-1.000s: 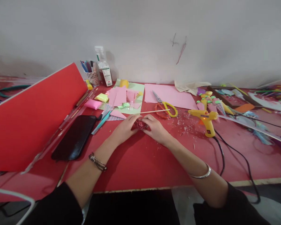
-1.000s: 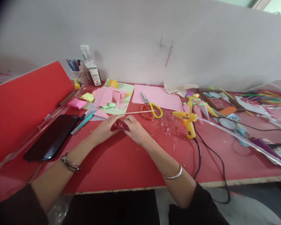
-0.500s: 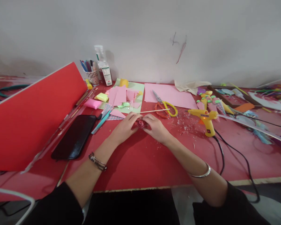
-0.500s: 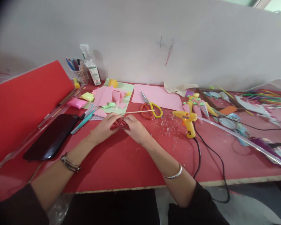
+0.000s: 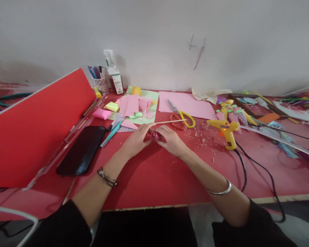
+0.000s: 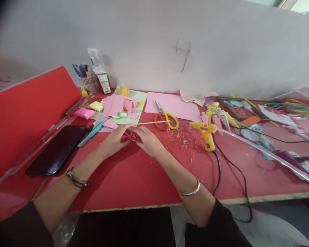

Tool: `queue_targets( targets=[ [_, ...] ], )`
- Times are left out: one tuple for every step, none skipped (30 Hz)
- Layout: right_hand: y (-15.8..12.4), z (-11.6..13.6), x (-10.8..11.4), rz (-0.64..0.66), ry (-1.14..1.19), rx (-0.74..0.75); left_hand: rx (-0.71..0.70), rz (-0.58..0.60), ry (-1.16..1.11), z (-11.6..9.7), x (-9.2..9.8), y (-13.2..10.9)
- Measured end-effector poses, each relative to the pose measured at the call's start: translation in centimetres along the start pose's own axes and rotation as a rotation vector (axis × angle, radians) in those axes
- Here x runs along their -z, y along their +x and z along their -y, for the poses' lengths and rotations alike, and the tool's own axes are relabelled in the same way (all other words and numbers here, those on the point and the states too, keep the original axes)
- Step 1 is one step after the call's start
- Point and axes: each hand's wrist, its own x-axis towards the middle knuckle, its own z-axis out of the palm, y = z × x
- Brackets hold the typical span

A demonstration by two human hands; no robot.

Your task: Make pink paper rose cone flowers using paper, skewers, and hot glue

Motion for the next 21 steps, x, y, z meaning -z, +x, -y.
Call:
queue_targets(
  targets=[
    [-0.01,0.03,0.01,0.003,0.001,-0.002,0.002,0.006,0.002,-0.02,0.03,0.00],
    [-0.02,0.07,0.03,0.005,0.000,-0.006,0.007,0.012,0.006,-0.04,0.07,-0.01],
    [-0.02,0.11,0.04,0.007,-0.003,-0.009,0.012,0.020,0.012,-0.07,0.10,-0.02],
    [-0.01,0.16,0.05,0.010,-0.007,-0.013,0.018,0.025,0.017,-0.10,0.13,-0.03],
    [-0.01,0.21,0.06,0.013,-0.012,-0.016,0.021,0.028,0.020,-0.12,0.15,-0.04],
    [0.00,0.24,0.06,0.016,-0.017,-0.020,0.021,0.029,0.021,-0.13,0.16,-0.05],
    [0.01,0.26,0.06,0.018,-0.020,-0.021,0.018,0.027,0.020,-0.13,0.15,-0.06],
    [0.01,0.27,0.05,0.018,-0.021,-0.020,0.013,0.024,0.019,-0.11,0.14,-0.06],
    [0.02,0.27,0.04,0.016,-0.020,-0.017,0.007,0.021,0.018,-0.09,0.12,-0.06],
    [0.02,0.25,0.04,0.013,-0.019,-0.015,0.001,0.016,0.018,-0.06,0.09,-0.05],
    [0.03,0.23,0.03,0.010,-0.020,-0.014,-0.004,0.012,0.020,-0.03,0.07,-0.04],
    [0.03,0.21,0.04,0.007,-0.023,-0.013,-0.008,0.009,0.021,0.00,0.06,-0.02],
    [0.03,0.20,0.04,0.006,-0.027,-0.014,-0.011,0.006,0.022,0.03,0.05,0.00],
    [0.02,0.21,0.06,0.006,-0.031,-0.017,-0.014,0.007,0.022,0.04,0.05,0.02],
    [0.02,0.23,0.08,0.008,-0.037,-0.021,-0.015,0.007,0.022,0.05,0.05,0.03],
    [0.02,0.25,0.10,0.010,-0.043,-0.024,-0.012,0.009,0.022,0.04,0.07,0.04],
    [0.01,0.29,0.12,0.013,-0.048,-0.028,-0.007,0.012,0.022,0.01,0.09,0.04],
    [0.01,0.33,0.14,0.015,-0.053,-0.033,-0.001,0.013,0.022,-0.02,0.11,0.04],
    [0.00,0.36,0.15,0.016,-0.056,-0.037,0.006,0.014,0.022,-0.06,0.14,0.04],
    [-0.02,0.38,0.15,0.014,-0.059,-0.039,0.010,0.014,0.021,-0.10,0.16,0.04],
    [-0.03,0.39,0.14,0.009,-0.060,-0.040,0.012,0.012,0.019,-0.15,0.19,0.04]
  ],
)
